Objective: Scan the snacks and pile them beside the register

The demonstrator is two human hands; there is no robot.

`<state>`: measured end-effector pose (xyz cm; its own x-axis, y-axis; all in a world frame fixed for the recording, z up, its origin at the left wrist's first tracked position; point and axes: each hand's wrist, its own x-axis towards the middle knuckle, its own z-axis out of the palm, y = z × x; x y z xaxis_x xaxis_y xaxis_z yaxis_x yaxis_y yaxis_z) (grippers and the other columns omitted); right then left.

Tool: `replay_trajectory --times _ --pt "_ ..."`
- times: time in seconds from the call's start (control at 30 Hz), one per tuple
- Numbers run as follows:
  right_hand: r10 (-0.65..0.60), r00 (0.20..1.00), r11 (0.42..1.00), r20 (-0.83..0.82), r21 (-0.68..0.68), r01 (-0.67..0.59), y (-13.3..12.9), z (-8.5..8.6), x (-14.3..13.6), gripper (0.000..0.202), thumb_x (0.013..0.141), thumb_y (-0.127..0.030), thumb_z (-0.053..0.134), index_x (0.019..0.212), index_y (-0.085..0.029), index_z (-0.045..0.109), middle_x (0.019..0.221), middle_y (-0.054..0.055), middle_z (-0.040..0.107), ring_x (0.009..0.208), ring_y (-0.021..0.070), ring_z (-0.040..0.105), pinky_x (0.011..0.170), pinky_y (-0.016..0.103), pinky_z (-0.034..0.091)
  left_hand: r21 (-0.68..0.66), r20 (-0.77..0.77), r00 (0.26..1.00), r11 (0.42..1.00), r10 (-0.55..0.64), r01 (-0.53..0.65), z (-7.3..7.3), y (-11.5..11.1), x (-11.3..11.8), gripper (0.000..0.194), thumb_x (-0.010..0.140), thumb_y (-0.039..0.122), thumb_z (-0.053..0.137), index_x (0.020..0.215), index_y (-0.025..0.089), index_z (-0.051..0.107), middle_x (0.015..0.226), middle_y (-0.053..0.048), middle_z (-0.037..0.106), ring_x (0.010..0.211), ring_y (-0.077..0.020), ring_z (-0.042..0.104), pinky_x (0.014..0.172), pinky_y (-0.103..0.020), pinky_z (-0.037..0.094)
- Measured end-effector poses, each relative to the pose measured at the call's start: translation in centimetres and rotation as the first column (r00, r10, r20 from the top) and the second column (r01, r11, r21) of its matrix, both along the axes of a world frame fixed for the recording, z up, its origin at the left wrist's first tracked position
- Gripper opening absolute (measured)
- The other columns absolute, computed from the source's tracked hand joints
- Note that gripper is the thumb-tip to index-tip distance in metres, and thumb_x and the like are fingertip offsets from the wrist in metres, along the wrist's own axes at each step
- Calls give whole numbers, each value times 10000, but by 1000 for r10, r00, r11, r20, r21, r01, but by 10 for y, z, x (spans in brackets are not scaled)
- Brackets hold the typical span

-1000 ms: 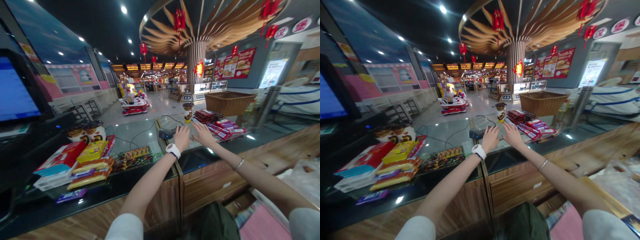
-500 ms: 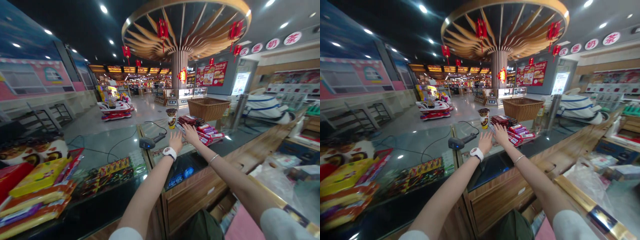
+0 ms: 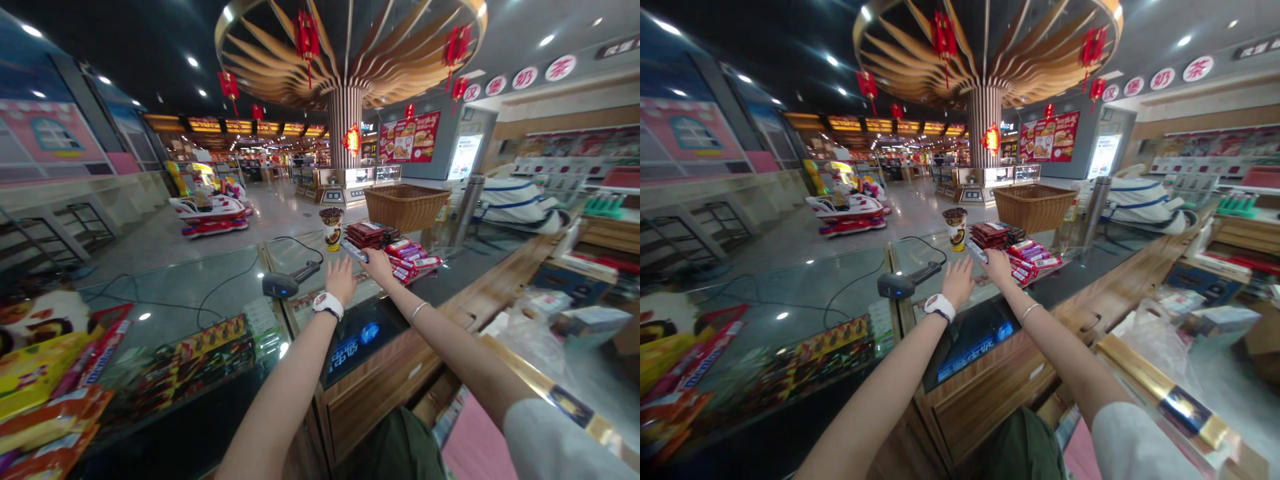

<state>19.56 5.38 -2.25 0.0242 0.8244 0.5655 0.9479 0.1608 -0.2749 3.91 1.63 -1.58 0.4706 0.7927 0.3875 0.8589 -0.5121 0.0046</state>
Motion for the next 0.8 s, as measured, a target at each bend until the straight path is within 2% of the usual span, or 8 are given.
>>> replay_trajectory --times 0.27,0.43,0.7,0.8 --pt "-15 998 996 -57 84 20 -2 3 1 256 882 -223 533 1055 -178 716 1083 111 753 1038 254 675 1047 421 376 -8 11 1000 1000 2 -2 1 -2 0 553 925 213 459 1474 147 423 1572 -116 379 1428 -306 387 1211 -544 228" --pt "33 994 987 -109 162 -15 -8 6 2 264 878 -201 472 978 -202 717 1034 94 761 999 250 685 1053 449 376 -5 14 1000 1000 -6 6 5 -6 -2 588 912 186 462 1493 146 383 1583 -132 354 1446 -294 360 1211 -547 230" --pt "153 963 944 -222 321 -76 -32 17 -1 257 904 -267 454 945 -202 699 1028 82 762 994 238 689 1106 482 326 41 35 999 999 -4 2 28 -27 -18 621 902 179 453 1511 131 341 1612 -96 301 1479 -286 294 1228 -538 196" --pt "241 941 919 -236 366 -144 -44 24 -6 263 907 -298 452 956 -230 702 1023 63 765 994 241 691 1124 520 306 92 20 1000 996 -7 5 36 -38 -29 629 907 192 443 1521 135 323 1615 -83 296 1482 -277 289 1233 -527 194"
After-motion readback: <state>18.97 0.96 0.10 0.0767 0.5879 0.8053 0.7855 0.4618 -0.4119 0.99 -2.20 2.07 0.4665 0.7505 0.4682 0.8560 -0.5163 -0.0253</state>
